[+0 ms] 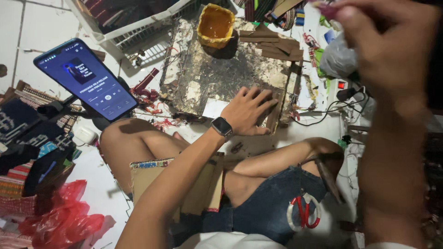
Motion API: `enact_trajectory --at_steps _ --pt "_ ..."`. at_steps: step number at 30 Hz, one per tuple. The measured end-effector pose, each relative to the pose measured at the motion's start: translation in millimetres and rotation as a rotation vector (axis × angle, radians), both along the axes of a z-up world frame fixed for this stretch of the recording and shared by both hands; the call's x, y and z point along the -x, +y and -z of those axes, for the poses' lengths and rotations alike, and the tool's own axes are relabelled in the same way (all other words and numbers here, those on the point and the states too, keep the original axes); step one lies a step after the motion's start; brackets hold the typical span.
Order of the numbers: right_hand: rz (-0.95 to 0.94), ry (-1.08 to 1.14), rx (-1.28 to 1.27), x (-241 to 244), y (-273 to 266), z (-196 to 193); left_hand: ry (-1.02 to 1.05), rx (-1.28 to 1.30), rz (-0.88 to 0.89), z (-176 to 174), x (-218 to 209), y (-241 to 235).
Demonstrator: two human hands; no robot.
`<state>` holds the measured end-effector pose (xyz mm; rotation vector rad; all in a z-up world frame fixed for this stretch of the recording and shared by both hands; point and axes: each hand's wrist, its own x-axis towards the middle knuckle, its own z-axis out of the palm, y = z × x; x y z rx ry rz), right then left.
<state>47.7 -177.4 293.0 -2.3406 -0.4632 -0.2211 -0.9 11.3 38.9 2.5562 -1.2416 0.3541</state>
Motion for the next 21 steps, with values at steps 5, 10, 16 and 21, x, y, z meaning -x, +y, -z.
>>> enact_trajectory --at_steps 5,10,16,21 --pt "0.005 -0.138 0.062 45 -58 -17 0.010 0.016 0.014 0 0 0" --pt "0.264 -0.064 0.138 84 -103 -10 0.059 -0.011 0.017 1 -1 -1" --pt "0.269 -0.125 0.061 117 -146 32 0.058 0.064 0.019 -2 0 -2" --pt "0.184 -0.072 0.079 129 -133 60 0.039 -0.009 0.008 -2 0 -3"
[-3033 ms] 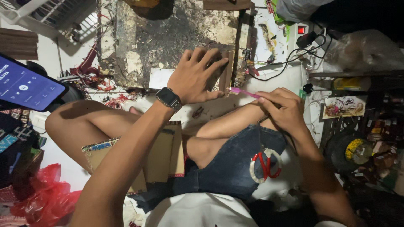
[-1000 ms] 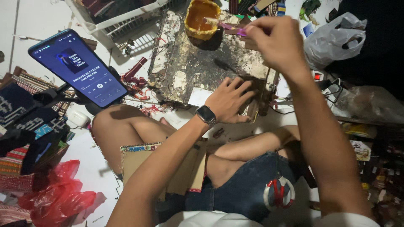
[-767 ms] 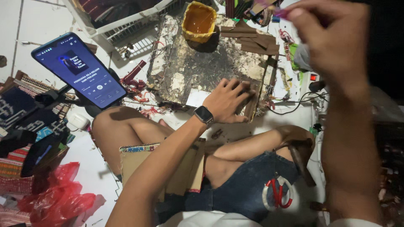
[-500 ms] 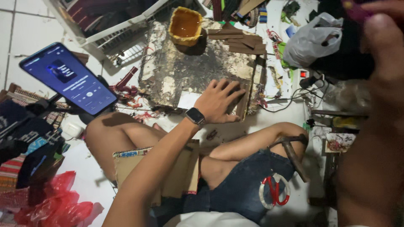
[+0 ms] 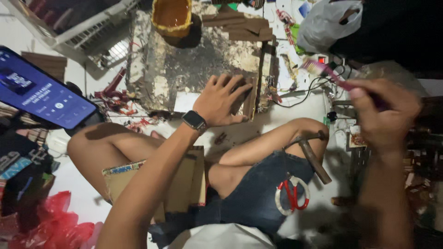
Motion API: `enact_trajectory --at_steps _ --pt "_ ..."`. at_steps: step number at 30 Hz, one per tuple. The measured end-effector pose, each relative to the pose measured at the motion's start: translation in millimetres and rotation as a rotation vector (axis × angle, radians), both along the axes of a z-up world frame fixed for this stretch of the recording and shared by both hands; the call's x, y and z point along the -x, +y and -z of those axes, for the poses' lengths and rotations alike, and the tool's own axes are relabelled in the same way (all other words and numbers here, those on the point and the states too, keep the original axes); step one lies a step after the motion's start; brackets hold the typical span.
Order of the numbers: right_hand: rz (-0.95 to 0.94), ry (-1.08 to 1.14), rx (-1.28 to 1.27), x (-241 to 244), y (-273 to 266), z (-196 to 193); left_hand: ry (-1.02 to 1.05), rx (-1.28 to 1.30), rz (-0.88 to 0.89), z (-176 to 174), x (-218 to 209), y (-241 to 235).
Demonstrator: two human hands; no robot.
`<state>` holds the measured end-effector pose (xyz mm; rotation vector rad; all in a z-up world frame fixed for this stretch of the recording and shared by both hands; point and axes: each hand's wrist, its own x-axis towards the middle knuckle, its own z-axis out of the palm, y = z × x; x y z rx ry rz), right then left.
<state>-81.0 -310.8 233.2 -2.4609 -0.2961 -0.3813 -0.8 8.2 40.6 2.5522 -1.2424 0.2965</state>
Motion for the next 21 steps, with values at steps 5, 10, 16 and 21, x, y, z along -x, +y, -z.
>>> enact_trajectory --at_steps 5,10,16,21 --pt "-0.017 0.123 -0.085 13 1 53 0.002 -0.030 -0.003 0 -1 0" --pt "-0.022 0.199 -0.096 25 11 82 -0.008 -0.034 0.009 -1 -1 1" --pt "-0.084 0.187 -0.153 26 10 106 0.076 0.020 -0.007 -7 1 1" --pt "-0.096 0.207 -0.163 25 17 112 0.128 0.001 -0.004 -11 1 1"
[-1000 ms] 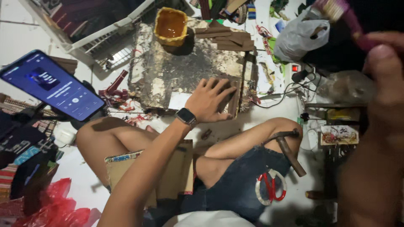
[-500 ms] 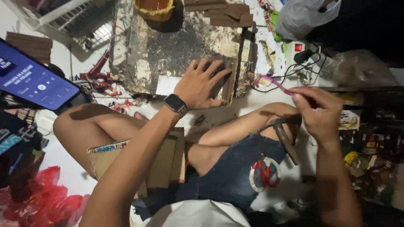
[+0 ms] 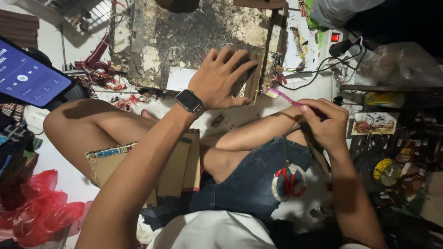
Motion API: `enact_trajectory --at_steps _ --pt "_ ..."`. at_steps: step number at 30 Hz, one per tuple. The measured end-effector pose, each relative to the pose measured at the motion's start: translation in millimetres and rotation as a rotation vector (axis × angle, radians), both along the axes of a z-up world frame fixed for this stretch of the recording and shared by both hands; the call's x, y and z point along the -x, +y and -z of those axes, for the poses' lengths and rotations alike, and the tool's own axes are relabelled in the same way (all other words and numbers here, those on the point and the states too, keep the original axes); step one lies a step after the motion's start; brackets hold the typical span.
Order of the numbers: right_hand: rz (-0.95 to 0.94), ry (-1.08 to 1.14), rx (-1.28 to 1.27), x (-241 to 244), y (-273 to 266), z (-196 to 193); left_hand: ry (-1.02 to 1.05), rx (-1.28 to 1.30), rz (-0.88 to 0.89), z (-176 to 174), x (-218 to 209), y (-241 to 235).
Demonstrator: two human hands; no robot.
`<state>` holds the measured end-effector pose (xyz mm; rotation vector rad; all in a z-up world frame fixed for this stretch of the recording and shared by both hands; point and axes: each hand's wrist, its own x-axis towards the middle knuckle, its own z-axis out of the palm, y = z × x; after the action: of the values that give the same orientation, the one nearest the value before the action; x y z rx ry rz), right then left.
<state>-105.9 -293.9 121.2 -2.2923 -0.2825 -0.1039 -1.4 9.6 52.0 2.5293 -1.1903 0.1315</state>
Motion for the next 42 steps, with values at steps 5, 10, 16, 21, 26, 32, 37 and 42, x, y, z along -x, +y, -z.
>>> enact_trajectory --at_steps 5,10,16,21,26,32,37,42 --pt "0.046 0.102 0.082 8 3 3 -0.142 -0.027 0.006 9 -2 0" --pt "0.036 0.094 0.105 7 4 3 -0.153 -0.015 0.000 13 -2 -1" --pt "0.039 0.081 0.098 5 5 4 -0.147 -0.018 0.003 10 -2 0" --pt "0.050 0.091 0.091 4 3 5 -0.137 -0.034 0.000 12 -2 -1" --pt "0.040 0.080 0.091 2 5 5 -0.127 -0.008 0.003 10 -2 -1" --pt "0.031 0.100 0.100 -2 3 13 -0.156 -0.023 0.003 11 -2 0" --pt "0.036 0.083 0.135 -7 1 17 -0.149 -0.006 0.011 11 -3 1" --pt "0.001 0.001 0.084 -21 -5 26 0.059 -0.053 0.009 -5 -2 1"
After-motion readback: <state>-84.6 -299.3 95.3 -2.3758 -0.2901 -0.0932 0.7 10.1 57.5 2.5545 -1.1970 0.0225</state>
